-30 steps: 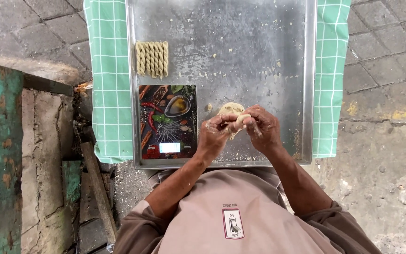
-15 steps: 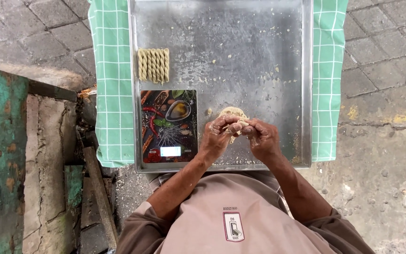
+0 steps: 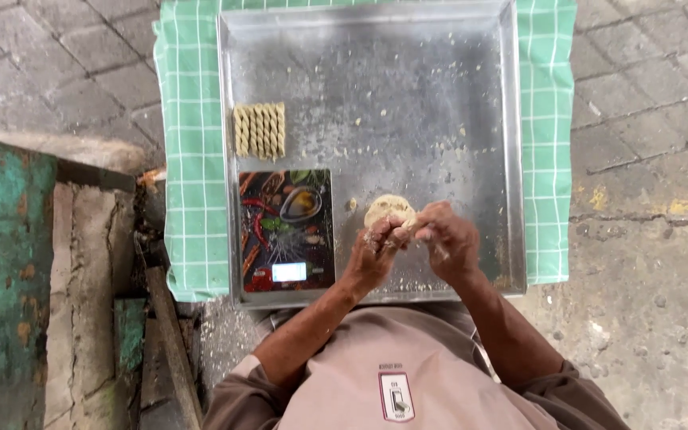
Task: The person is portioning dough, weighing it on a digital scale, rolling it into thin strips, and twisting them into decorative shapes on a metal tray.
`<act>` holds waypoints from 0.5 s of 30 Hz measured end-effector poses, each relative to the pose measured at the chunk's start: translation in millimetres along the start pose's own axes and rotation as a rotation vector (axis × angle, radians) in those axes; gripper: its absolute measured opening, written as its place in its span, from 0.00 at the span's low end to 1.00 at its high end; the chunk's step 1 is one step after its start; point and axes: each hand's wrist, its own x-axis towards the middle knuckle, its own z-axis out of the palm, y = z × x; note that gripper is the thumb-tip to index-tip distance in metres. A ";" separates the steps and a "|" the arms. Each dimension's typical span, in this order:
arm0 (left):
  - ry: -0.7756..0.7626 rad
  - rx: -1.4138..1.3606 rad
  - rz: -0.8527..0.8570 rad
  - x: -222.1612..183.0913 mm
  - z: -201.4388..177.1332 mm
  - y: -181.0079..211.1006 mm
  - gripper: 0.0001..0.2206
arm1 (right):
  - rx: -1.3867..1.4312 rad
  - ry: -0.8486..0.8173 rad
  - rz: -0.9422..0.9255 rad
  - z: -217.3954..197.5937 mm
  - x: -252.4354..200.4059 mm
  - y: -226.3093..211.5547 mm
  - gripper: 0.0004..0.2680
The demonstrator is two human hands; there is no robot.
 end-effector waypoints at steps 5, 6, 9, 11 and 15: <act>-0.023 0.085 -0.028 6.9 -9.9 14.7 0.15 | -0.150 -0.124 -0.061 4.1 -4.3 -1.0 0.15; -0.024 0.083 -0.032 7.9 -8.3 18.6 0.15 | -0.151 -0.124 -0.057 4.2 -3.5 -0.6 0.15; 0.069 -0.143 0.021 7.7 -4.3 23.9 0.11 | -0.137 -0.126 0.037 5.4 -4.9 4.8 0.11; 0.147 -0.099 0.092 2.4 -4.0 21.5 0.12 | -0.109 -0.074 0.159 9.0 -10.3 12.1 0.11; 0.259 0.140 0.269 16.4 -11.2 13.4 0.06 | 0.239 0.059 0.381 33.2 9.5 -48.0 0.13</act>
